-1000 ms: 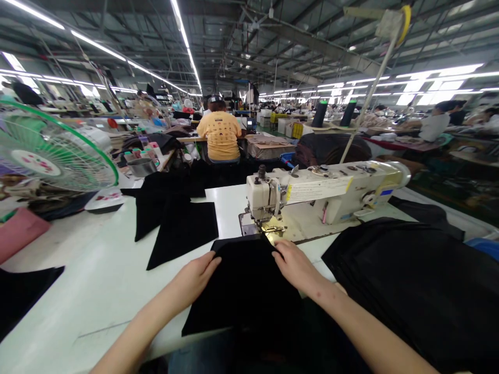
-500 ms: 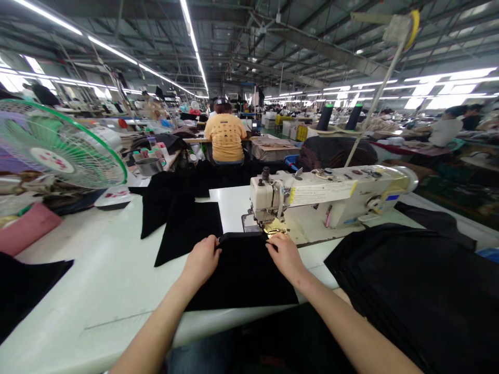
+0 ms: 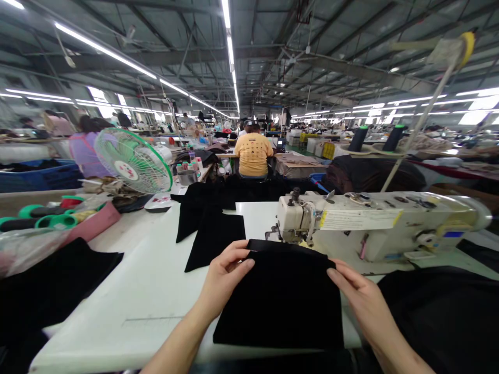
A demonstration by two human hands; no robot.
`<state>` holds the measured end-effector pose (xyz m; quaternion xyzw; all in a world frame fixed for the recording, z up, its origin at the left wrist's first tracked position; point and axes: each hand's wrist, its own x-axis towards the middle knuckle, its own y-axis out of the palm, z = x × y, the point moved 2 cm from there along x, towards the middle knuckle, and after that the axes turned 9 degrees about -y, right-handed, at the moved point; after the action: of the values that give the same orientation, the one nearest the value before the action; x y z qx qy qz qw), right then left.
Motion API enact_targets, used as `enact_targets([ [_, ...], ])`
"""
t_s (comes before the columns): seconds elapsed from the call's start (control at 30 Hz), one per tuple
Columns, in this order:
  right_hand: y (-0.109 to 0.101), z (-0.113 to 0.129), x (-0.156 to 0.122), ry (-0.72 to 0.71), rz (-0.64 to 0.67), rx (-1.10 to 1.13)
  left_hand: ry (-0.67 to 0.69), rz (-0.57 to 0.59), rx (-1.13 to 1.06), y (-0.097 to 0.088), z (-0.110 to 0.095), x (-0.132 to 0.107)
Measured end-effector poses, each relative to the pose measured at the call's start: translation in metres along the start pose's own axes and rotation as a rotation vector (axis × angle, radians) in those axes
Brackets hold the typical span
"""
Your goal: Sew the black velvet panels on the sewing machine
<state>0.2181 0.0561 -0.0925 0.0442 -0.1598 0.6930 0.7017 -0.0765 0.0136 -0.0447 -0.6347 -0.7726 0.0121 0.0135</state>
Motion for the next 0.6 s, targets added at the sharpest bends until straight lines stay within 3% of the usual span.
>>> enact_targets([
  [0.23, -0.002, 0.000, -0.001, 0.152, -0.256, 0.309, 0.217, -0.215, 0.166, 0.004, -0.012, -0.008],
  [0.33, 0.000, 0.009, -0.003, 0.243, -0.352, 0.464, 0.137, -0.199, 0.031, 0.008, -0.011, -0.008],
  [0.47, 0.001, 0.015, -0.004, 0.312, -0.362, 0.587, 0.036, -0.092, -0.135, 0.014, -0.011, -0.007],
  [0.6, -0.002, 0.016, -0.004, 0.285, -0.380, 0.593, 0.038, -0.128, -0.205, 0.018, -0.012, -0.007],
])
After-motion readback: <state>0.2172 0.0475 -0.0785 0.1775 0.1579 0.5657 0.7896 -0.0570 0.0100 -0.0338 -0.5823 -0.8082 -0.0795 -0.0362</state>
